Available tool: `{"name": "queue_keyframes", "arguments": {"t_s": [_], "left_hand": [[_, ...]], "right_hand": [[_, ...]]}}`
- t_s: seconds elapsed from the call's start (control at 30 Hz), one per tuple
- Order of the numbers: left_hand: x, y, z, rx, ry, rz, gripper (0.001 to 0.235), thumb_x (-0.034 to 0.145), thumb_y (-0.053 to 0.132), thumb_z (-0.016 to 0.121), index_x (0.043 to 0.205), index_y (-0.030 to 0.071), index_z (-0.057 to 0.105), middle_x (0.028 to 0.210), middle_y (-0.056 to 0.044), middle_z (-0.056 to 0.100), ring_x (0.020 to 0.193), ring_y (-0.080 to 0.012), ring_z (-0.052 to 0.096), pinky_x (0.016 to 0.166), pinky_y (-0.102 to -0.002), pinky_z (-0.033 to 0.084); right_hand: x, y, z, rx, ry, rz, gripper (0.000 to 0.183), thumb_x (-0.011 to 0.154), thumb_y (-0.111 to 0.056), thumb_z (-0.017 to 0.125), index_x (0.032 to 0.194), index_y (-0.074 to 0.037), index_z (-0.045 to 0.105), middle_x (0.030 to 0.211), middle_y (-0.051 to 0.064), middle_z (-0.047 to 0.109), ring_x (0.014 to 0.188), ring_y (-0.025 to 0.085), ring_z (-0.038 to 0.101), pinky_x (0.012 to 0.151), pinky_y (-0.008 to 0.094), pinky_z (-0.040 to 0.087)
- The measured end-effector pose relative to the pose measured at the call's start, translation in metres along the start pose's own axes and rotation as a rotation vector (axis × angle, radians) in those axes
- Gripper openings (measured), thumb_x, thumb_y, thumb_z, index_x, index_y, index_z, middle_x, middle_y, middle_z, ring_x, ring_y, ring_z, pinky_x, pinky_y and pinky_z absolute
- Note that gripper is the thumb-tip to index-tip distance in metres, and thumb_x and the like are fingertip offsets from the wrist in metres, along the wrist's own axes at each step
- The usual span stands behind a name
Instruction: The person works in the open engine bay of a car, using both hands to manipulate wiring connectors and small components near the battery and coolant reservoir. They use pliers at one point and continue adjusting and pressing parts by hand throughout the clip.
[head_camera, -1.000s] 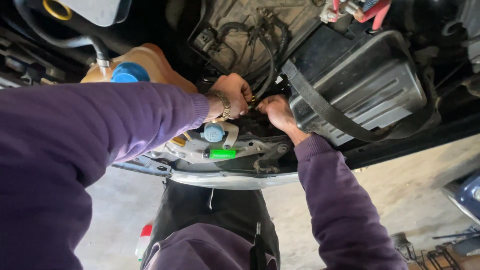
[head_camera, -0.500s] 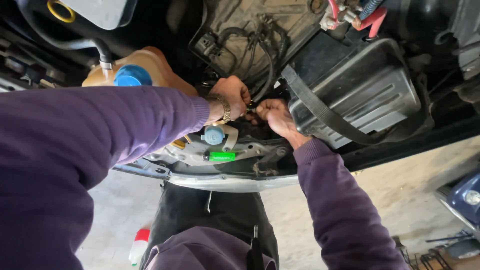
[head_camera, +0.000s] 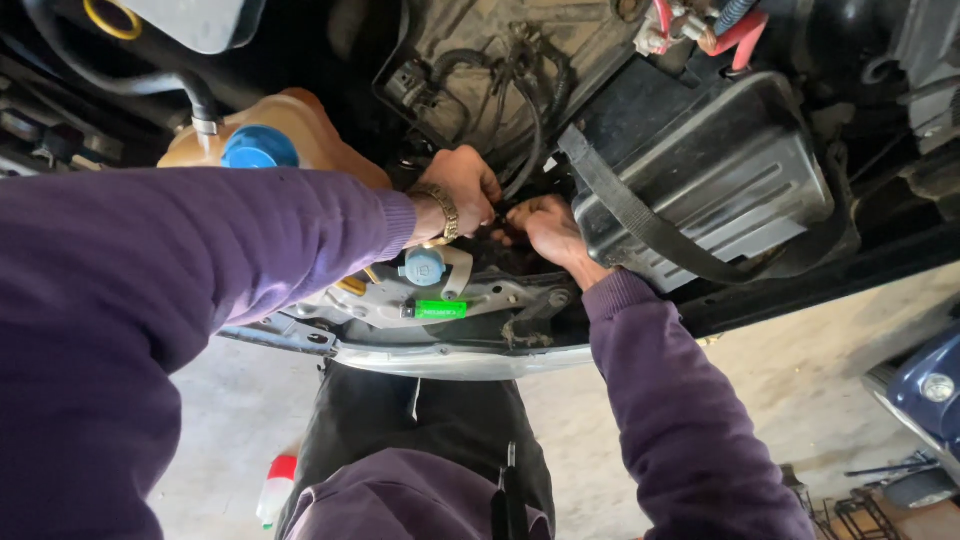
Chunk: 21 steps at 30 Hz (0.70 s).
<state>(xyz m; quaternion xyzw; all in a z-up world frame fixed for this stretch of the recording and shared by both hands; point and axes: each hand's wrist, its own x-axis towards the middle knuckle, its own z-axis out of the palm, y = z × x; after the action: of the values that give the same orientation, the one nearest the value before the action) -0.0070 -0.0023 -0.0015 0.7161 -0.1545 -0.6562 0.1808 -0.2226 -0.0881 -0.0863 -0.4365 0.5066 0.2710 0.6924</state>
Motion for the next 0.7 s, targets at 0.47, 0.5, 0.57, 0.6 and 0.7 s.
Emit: {"name": "queue_keyframes", "arguments": {"t_s": [0.47,0.5,0.57,0.6,0.7], "left_hand": [[-0.008,0.016,-0.007,-0.082,-0.013,0.005,0.021,0.075,0.013,0.086,0.073,-0.003,0.073,0.071,-0.013,0.075,0.058,-0.0187,0.073,0.051,-0.033,0.062],[-0.006,0.015,-0.007,-0.081,-0.011,0.005,0.021,0.075,0.013,0.086,0.073,-0.003,0.073,0.071,-0.013,0.075,0.058,-0.0187,0.073,0.051,-0.033,0.062],[-0.004,0.013,-0.005,-0.058,0.023,0.002,0.005,0.079,0.004,0.076,0.077,0.0,0.076,0.07,-0.014,0.076,0.058,-0.0202,0.075,0.055,-0.033,0.062],[-0.004,0.011,-0.005,-0.058,0.025,0.003,0.005,0.079,0.004,0.076,0.077,0.0,0.076,0.07,-0.014,0.076,0.058,-0.0202,0.075,0.055,-0.033,0.062],[-0.003,0.008,-0.002,-0.063,0.02,-0.028,0.005,0.08,0.004,0.075,0.076,0.002,0.078,0.071,-0.012,0.075,0.058,-0.0216,0.075,0.055,-0.033,0.062]], "right_hand": [[-0.011,-0.016,0.005,-0.366,0.117,-0.021,0.032,0.101,-0.023,0.07,0.077,-0.002,0.064,0.077,0.007,0.071,0.069,0.014,0.058,0.061,0.031,0.046],[-0.011,-0.016,0.005,-0.366,0.117,-0.023,0.032,0.101,-0.023,0.07,0.077,-0.002,0.064,0.077,0.007,0.071,0.069,0.014,0.058,0.061,0.031,0.046],[-0.01,-0.015,0.006,-0.085,0.03,-0.103,0.021,0.092,-0.017,0.067,0.075,-0.006,0.064,0.077,0.0,0.073,0.071,0.009,0.071,0.064,0.027,0.055],[-0.013,-0.019,0.006,-0.087,0.03,-0.105,0.021,0.092,-0.017,0.067,0.075,-0.006,0.064,0.077,0.0,0.073,0.071,0.009,0.071,0.064,0.027,0.055],[-0.016,-0.025,0.005,-0.424,0.114,-0.051,0.025,0.095,-0.023,0.07,0.077,-0.005,0.068,0.073,0.002,0.071,0.065,0.01,0.06,0.061,0.029,0.048]]}}
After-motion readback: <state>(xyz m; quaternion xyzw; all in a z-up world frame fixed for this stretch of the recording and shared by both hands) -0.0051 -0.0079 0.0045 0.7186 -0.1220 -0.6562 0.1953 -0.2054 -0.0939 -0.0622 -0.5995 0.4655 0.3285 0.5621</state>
